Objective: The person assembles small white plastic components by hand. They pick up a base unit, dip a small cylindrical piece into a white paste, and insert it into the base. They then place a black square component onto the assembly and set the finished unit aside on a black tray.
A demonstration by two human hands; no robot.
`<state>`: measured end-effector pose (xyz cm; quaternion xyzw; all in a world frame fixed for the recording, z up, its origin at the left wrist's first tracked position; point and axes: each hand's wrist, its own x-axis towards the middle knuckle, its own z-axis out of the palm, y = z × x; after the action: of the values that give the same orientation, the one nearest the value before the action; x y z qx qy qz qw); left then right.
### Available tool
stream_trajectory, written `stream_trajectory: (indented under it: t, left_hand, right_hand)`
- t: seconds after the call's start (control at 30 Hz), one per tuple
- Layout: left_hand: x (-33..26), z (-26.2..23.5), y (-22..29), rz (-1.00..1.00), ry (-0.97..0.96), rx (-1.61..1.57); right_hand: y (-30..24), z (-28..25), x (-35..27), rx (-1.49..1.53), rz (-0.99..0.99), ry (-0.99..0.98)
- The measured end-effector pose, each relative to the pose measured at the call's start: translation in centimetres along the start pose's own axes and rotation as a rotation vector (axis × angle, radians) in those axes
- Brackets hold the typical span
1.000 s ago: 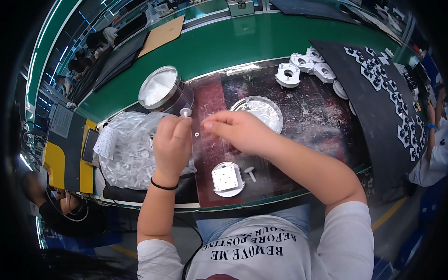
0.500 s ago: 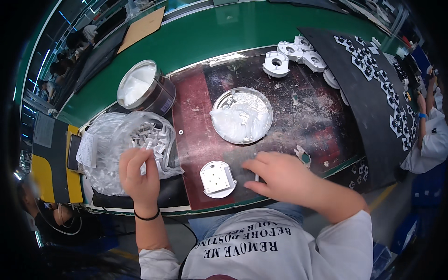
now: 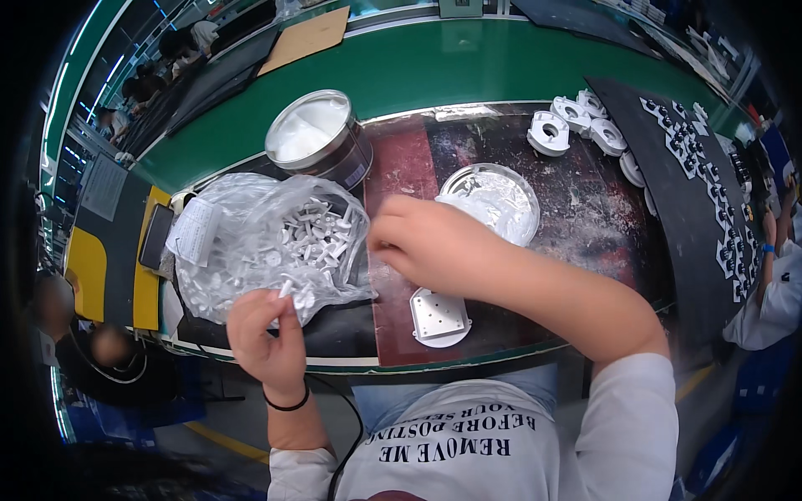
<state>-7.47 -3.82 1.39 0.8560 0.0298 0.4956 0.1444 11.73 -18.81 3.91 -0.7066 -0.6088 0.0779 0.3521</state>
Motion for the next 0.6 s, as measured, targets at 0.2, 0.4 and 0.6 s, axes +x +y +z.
stream_trajectory:
  t: [0.2, 0.4, 0.6]
  left_hand:
    - [-1.3, 0.2, 0.6, 0.009, 0.019, -0.001]
    - [-1.5, 3.6, 3.0, 0.292, 0.038, -0.175]
    - [-0.2, 5.9, 4.1, 0.437, -0.055, -0.242]
  right_hand:
    - [0.1, 2.0, 1.6, 0.133, 0.011, 0.089]
    - [-3.4, 1.4, -3.6, 0.764, 0.394, -0.215]
    - [-3.3, 0.6, -6.7, 1.306, 0.605, -0.021]
